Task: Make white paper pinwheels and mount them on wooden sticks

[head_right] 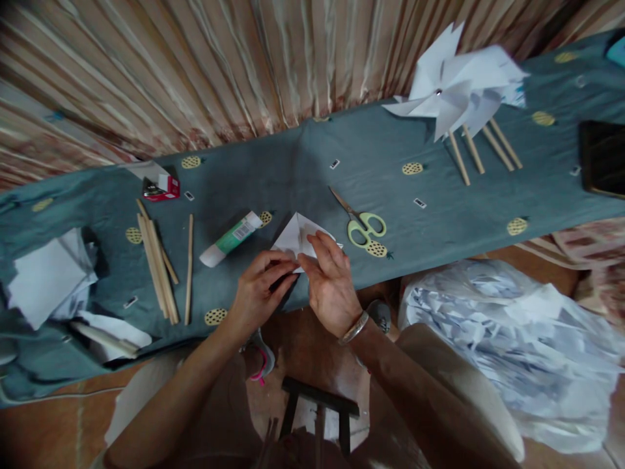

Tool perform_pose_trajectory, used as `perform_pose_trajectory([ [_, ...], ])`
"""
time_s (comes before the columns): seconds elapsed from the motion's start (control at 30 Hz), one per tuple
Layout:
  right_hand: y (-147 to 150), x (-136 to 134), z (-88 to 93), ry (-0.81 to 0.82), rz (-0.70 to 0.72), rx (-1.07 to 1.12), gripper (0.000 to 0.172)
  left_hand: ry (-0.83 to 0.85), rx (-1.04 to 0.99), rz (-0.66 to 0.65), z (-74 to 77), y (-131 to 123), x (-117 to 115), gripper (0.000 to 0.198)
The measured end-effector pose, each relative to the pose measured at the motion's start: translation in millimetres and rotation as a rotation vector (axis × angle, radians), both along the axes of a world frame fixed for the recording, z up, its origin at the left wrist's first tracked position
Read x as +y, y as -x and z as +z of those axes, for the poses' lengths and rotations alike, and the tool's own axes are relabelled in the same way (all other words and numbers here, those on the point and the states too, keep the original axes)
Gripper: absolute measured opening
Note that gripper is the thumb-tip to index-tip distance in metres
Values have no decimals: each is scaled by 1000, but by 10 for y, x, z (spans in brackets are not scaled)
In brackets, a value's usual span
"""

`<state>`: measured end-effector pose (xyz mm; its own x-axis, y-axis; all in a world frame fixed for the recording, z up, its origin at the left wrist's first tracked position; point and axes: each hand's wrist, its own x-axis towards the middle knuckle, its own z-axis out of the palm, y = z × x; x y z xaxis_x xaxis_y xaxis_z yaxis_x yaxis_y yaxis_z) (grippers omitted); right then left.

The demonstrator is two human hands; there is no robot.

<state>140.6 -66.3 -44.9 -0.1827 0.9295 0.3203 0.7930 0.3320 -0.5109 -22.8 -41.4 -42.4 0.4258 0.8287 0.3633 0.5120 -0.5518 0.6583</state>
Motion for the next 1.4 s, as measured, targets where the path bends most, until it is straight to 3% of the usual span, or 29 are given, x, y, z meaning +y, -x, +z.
perform_pose_trajectory([
  [0.33, 32, 0, -84, -70, 28, -6, 32, -6, 23, 3, -1, -4, 0, 12],
  [0.53, -89, 57, 24, -29, 55, 66, 35, -44, 29, 8, -32, 7, 5, 13],
  [0.73, -266, 298, 43, -10, -96, 68, 38, -119, 75, -8, -42, 2, 8, 13],
  [0.97, -296, 526, 67, 34, -69, 25, 38, -146, 106, -19, -28, 36, 0, 15],
  [1.4, -392, 374, 300, 276, -266, 130, 32, -151, 121, 14, 27, 158, -15, 17],
])
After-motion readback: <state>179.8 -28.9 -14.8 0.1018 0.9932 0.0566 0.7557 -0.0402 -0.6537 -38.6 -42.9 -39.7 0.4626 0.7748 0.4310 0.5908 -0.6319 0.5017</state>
